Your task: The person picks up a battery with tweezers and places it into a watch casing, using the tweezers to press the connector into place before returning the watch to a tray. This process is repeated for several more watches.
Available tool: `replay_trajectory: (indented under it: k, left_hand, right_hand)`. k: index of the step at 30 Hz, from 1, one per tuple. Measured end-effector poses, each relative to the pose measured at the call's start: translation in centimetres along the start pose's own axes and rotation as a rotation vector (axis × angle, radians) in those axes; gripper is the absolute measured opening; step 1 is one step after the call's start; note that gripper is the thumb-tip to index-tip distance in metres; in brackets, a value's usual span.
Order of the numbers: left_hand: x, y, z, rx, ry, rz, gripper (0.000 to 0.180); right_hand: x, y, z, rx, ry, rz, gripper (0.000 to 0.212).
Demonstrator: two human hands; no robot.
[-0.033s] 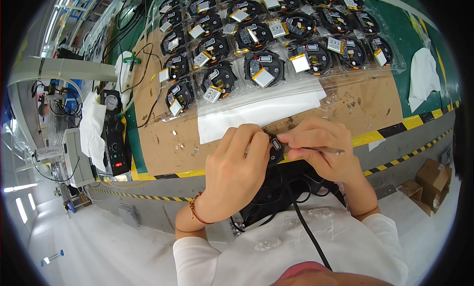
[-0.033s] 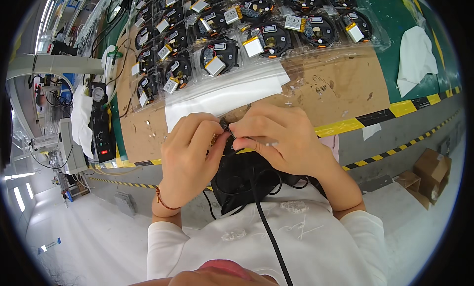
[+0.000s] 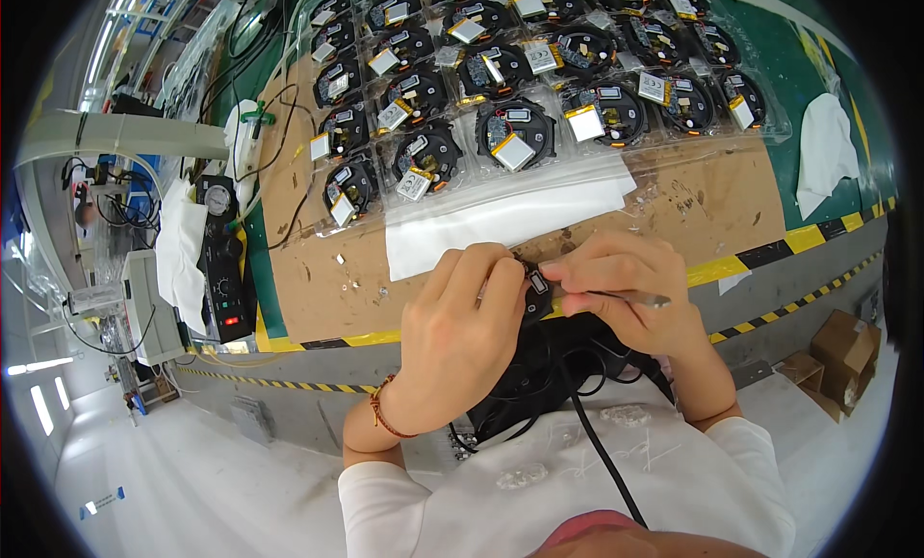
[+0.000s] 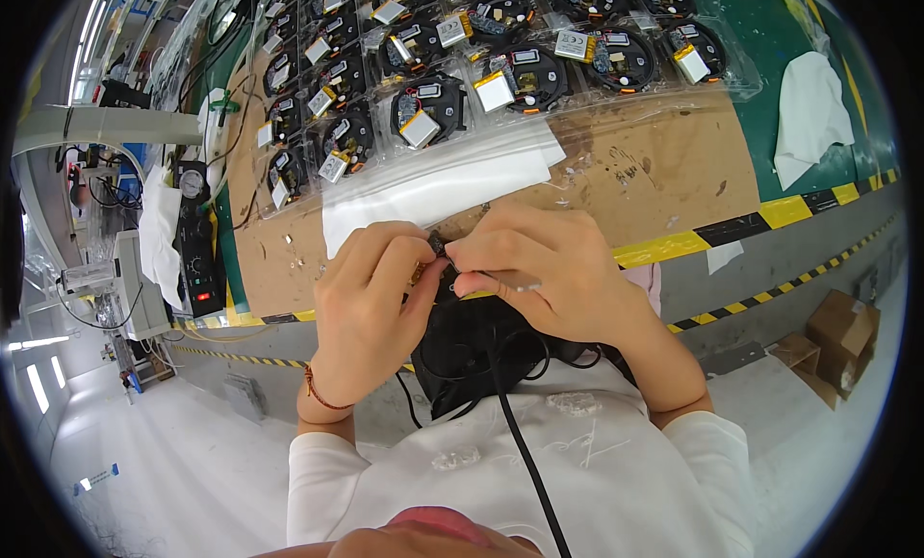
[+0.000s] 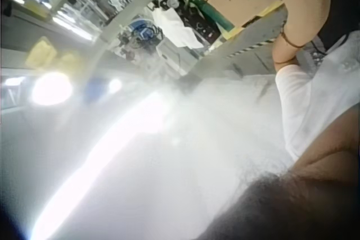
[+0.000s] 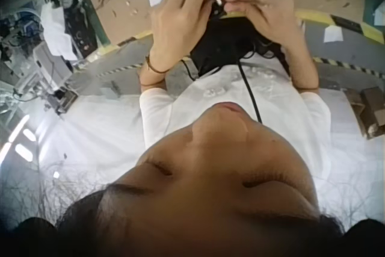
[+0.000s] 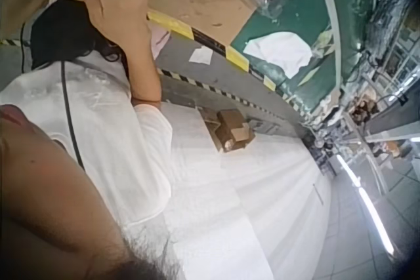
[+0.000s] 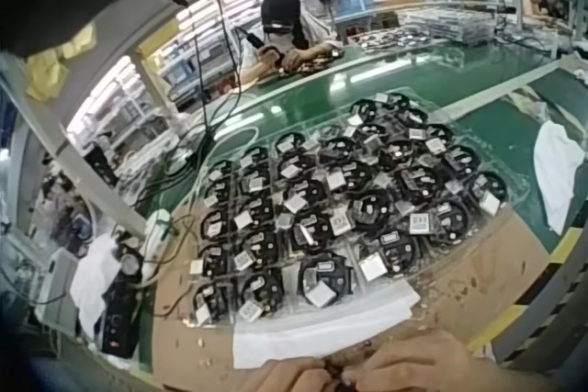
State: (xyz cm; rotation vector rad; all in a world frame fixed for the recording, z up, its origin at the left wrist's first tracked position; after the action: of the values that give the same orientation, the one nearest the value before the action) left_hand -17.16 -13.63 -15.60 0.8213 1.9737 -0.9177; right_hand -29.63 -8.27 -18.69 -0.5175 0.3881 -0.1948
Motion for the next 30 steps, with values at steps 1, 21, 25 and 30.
replay_trajectory:
  k: [1, 21, 25, 30]
  left_hand:
    - [-0.1, 0.1, 0.0, -0.023, 0.014, -0.006, 0.017]
    - [0.5, -0.4, -0.6, 0.042, 0.127, 0.127, 0.034]
    - [0.6, -0.4, -0.5, 0.015, 0.057, 0.138, 0.031]
    - [0.5, -0.2, -0.2, 0.021, 0.091, 0.181, 0.033]
  right_hand:
    - [0.0, 0.0, 0.2, -0.023, -0.006, 0.008, 0.025]
    - [0.3, 0.1, -0.2, 0.012, -0.005, 0.017, 0.018]
    - [0.3, 0.2, -0.5, 0.079, -0.039, -0.010, 0.016]
    - [0.2, 0.0, -0.3, 0.050, -0.033, 0.002, 0.014]
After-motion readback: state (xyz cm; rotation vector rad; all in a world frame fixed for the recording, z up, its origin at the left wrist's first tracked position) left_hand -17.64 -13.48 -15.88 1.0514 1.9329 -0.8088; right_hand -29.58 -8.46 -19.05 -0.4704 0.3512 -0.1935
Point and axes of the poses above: each hand's wrist, its own y-axis away from the middle knuckle, its own x-axis out of the palm, z = x × y, the point moved 7 cm from there along -y, towards the middle knuckle, and after that the axes turned 5 degrees about y, right-handed, at the moved point
